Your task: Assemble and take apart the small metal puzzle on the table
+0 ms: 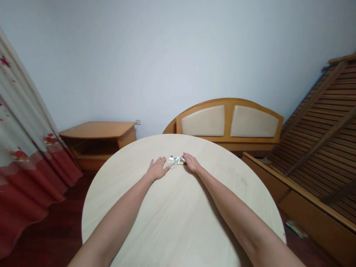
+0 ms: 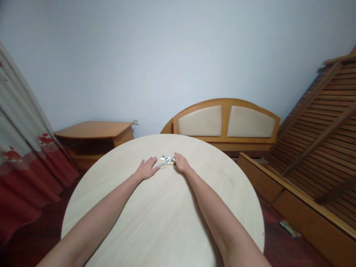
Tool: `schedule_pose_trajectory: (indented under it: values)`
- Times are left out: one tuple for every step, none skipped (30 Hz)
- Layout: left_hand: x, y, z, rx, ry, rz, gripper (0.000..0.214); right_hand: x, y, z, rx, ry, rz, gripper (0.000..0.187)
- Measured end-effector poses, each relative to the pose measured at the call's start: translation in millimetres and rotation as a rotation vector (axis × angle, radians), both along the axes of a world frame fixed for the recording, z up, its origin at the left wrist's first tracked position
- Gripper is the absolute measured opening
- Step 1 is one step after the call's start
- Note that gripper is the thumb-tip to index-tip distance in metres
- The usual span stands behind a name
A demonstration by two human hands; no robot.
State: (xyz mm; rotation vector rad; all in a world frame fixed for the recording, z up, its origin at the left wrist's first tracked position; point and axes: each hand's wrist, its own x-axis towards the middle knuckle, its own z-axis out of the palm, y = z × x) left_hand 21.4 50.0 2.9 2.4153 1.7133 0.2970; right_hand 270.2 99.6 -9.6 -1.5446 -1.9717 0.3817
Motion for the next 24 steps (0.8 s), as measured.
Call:
schedule_pose_trajectory:
  values:
    - [0.1, -1.4, 0.9, 0.001, 0.0, 0.0, 0.066, -0.9, -4.4, 0.6, -0.025, 0.026, 0.016, 0.056]
    - [0.1, -2.5, 1.5, 0.004, 0.0, 0.001, 0.065, -2.1, -8.8, 1.2, -0.053, 0.064, 0.031, 0.056]
    - [0.0, -3.5, 2.0, 0.01, 0.0, 0.002, 0.064, -3.2, -13.0, 1.6, -0.073, 0.109, 0.046, 0.055]
    - [-0.2, -4.0, 2.4, 0.021, -0.002, 0.001, 0.062, -3.7, -16.8, 1.7, -0.069, 0.147, 0.059, 0.055]
    - [-0.6, -4.3, 2.7, 0.04, -0.006, -0.006, 0.06, -3.5, -20.3, 1.4, -0.057, 0.182, 0.065, 0.054]
    - [-1.1, -4.3, 3.1, 0.067, -0.012, -0.022, 0.057, -2.6, -23.5, 0.6, -0.041, 0.213, 0.059, 0.053]
    - [-1.8, -4.1, 3.5, 0.099, -0.023, -0.045, 0.054, -1.3, -26.5, -0.6, -0.025, 0.236, 0.041, 0.052]
    - [-2.4, -3.9, 4.0, 0.136, -0.036, -0.071, 0.049, 0.2, -29.3, -2.0, -0.009, 0.249, 0.011, 0.051]
    - [-2.8, -3.7, 4.6, 0.173, -0.049, -0.095, 0.045, 1.5, -32.2, -3.5, 0.011, 0.246, -0.02, 0.05]
    - [-2.9, -3.9, 5.3, 0.208, -0.06, -0.112, 0.04, 2.3, -35.5, -4.8, 0.037, 0.221, -0.034, 0.049]
    - [-2.6, -4.4, 5.9, 0.238, -0.069, -0.122, 0.036, 2.6, -39.1, -5.5, 0.071, 0.17, -0.03, 0.047]
    - [-1.8, -5.4, 6.6, 0.261, -0.074, -0.128, 0.032, 2.4, -43.2, -5.6, 0.108, 0.098, -0.007, 0.045]
    - [-0.5, -6.9, 7.2, 0.279, -0.076, -0.137, 0.029, 1.6, -47.7, -4.8, 0.141, 0.016, 0.018, 0.043]
    - [1.1, -8.7, 7.8, 0.288, -0.076, -0.147, 0.027, 0.6, -52.3, -3.3, 0.164, -0.065, 0.036, 0.041]
    - [2.9, -10.7, 8.4, 0.29, -0.077, -0.16, 0.025, -0.6, -56.8, -1.1, 0.173, -0.137, 0.044, 0.04]
    - [4.6, -12.8, 8.8, 0.285, -0.078, -0.172, 0.025, -1.7, -61.0, 1.5, 0.17, -0.194, 0.039, 0.039]
    - [6.2, -14.7, 9.1, 0.273, -0.079, -0.182, 0.026, -2.6, -64.6, 4.2, 0.159, -0.236, 0.028, 0.038]
    - [7.4, -16.4, 9.4, 0.259, -0.08, -0.188, 0.026, -3.3, -67.6, 6.9, 0.146, -0.266, 0.018, 0.038]
    - [8.1, -17.5, 9.6, 0.247, -0.082, -0.192, 0.026, -3.8, -70.0, 9.2, 0.139, -0.288, 0.014, 0.039]
    - [8.2, -18.2, 9.6, 0.238, -0.083, -0.194, 0.026, -4.2, -71.8, 11.1, 0.139, -0.304, 0.016, 0.04]
    - [8.0, -18.3, 9.6, 0.234, -0.083, -0.194, 0.026, -4.7, -73.2, 12.6, 0.142, -0.316, 0.022, 0.041]
    - [7.5, -17.9, 9.6, 0.233, -0.084, -0.19, 0.026, -5.3, -74.3, 13.6, 0.148, -0.328, 0.033, 0.041]
    - [7.0, -17.2, 9.7, 0.232, -0.084, -0.184, 0.026, -6.2, -75.2, 14.5, 0.154, -0.339, 0.044, 0.041]
    - [6.9, -16.5, 10.0, 0.231, -0.077, -0.175, 0.027, -7.4, -76.2, 15.2, 0.159, -0.35, 0.051, 0.04]
